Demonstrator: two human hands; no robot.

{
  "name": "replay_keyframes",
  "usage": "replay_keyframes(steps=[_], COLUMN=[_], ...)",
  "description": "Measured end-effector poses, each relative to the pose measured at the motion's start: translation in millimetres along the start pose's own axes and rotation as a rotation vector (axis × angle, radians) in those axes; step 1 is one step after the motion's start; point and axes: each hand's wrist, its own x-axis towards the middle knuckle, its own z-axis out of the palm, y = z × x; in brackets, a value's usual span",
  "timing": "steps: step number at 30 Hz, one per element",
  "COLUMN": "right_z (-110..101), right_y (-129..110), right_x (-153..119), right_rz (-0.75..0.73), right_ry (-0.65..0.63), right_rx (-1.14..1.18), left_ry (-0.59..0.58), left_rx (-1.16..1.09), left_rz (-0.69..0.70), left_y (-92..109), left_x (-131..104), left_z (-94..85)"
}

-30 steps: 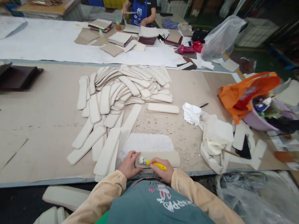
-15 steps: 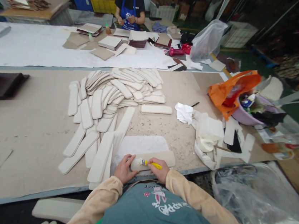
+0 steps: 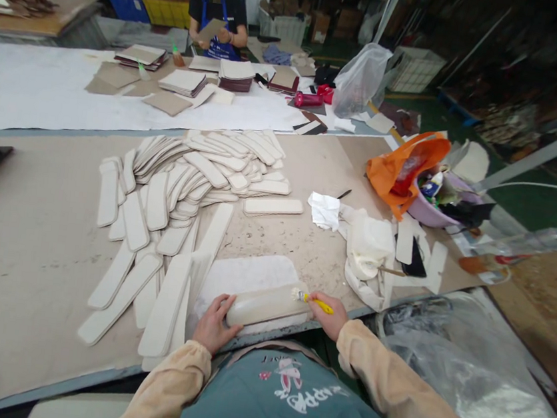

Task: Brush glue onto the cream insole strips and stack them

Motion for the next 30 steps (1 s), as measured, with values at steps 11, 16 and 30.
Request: replay_keyframes(steps=[11, 16, 30], right_z=[42, 87, 40], right_y=[-67, -74, -21], right_x=[-10, 5, -4], right_rz=[-0.065, -0.153, -0.122], right_ry=[-0.325, -0.433, -0.216], right_rx=[0.282, 0.270, 0.086], left_ry=[-0.030, -0.020, 0.028], left_rx=[0.027, 0.038, 0.121], left_rz=[0.038, 0.069, 0.130], left_y=[-1, -5, -12], left_x=[0, 1, 2], left_z=[-3.4, -0.7, 7.0])
